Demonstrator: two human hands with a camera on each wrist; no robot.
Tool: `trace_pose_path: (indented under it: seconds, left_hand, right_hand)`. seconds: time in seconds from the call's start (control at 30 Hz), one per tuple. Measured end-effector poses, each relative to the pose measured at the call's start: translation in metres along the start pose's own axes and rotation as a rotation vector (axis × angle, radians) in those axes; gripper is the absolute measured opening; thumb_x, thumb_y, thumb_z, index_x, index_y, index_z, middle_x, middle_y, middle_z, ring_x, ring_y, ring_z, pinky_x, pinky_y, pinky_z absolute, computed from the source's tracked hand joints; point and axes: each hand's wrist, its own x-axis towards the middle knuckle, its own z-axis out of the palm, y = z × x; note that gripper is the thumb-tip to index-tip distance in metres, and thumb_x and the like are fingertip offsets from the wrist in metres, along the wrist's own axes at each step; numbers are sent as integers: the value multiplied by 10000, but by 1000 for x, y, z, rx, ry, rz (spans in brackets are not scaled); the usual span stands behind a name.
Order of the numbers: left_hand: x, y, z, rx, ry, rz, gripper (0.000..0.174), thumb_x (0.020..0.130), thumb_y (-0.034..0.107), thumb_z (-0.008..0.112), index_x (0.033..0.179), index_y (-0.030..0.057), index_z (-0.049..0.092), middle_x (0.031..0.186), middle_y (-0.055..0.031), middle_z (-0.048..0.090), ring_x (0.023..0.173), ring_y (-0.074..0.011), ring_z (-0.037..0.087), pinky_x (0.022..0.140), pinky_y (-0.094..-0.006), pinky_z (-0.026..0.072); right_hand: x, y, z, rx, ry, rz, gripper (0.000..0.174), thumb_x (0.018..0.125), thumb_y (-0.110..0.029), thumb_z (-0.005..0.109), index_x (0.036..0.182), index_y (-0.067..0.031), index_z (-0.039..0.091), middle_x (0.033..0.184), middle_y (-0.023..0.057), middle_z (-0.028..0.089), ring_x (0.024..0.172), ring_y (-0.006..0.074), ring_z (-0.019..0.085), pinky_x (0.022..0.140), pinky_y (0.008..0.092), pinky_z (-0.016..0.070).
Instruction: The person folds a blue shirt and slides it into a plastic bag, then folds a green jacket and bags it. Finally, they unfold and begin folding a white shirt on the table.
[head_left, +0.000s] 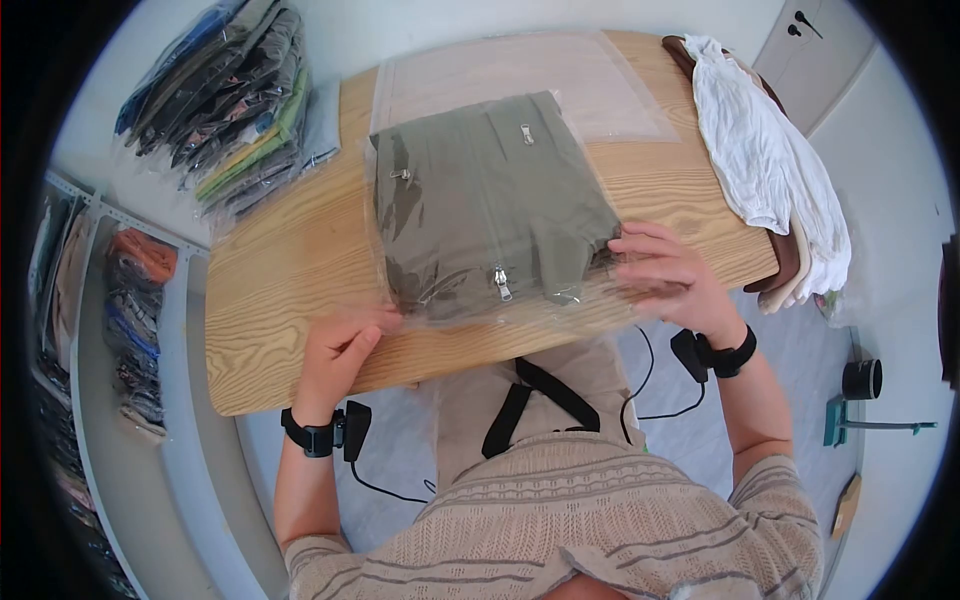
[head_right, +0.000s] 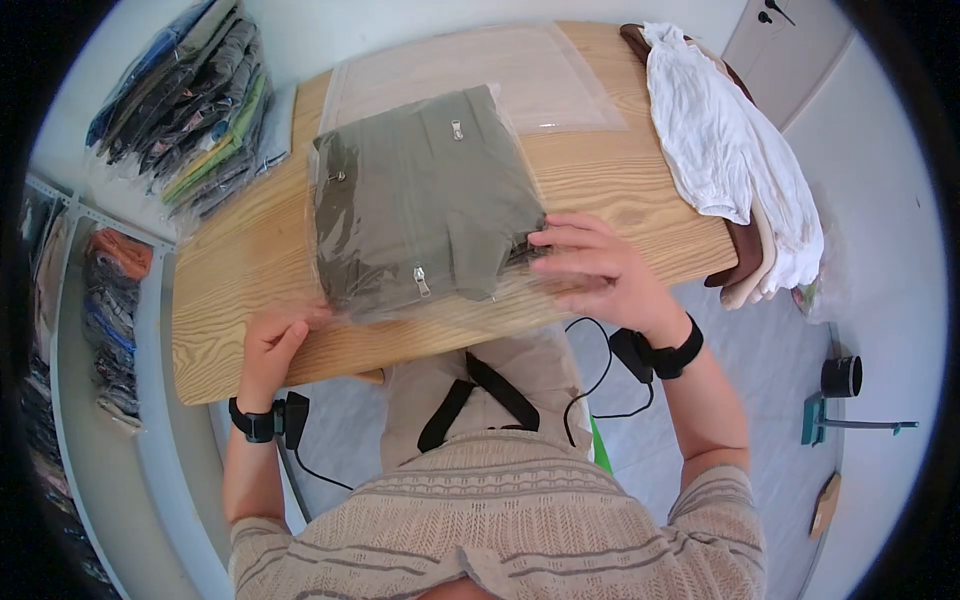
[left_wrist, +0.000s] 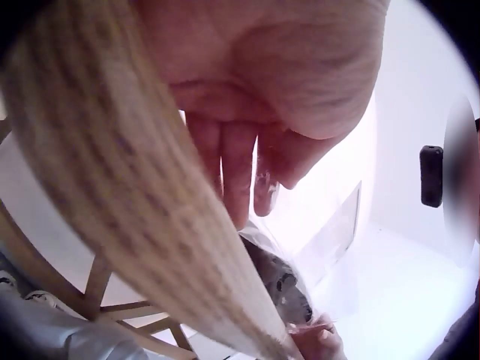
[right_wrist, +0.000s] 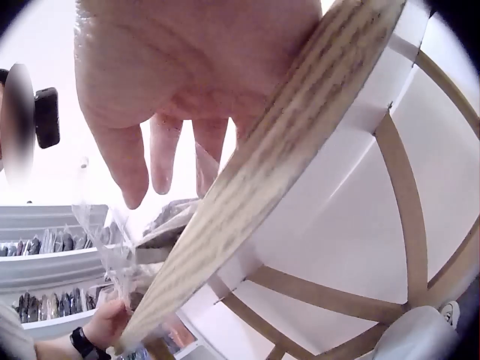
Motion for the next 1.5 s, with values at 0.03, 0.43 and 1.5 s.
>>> trace_pose_path:
  seconds: [0.03,0.43,1.5]
  left_hand:
    - [-2,-4,0,-15,-12,65,183,889,129,585,948,-14,683,956,-117,698,1010,-261,631,900,-355,461]
    - [2,7,-1,259,-88,424,249,850,247,637,965,37,705,1009,-121,668,988,-319,597,892,-381,445]
    - [45,-3,20,-330,276,-486,310,961,287,493,753,65,554,584,-20,584,511,-91,568,465,-204,376]
  right_hand:
    - [-1,1,2,-48,26,-104,324,758,-185,732,1065,-89,696,1154,78,650,1247,303,451,1038,442,334]
    - [3,-6,3,52,-34,-95,118,814,-176,689,852,-66,713,917,58,713,1096,261,607,1090,479,244]
    - [78,9,18,336,293,701,381,930,-305,587,639,-61,560,477,8,516,378,88,467,387,233,387]
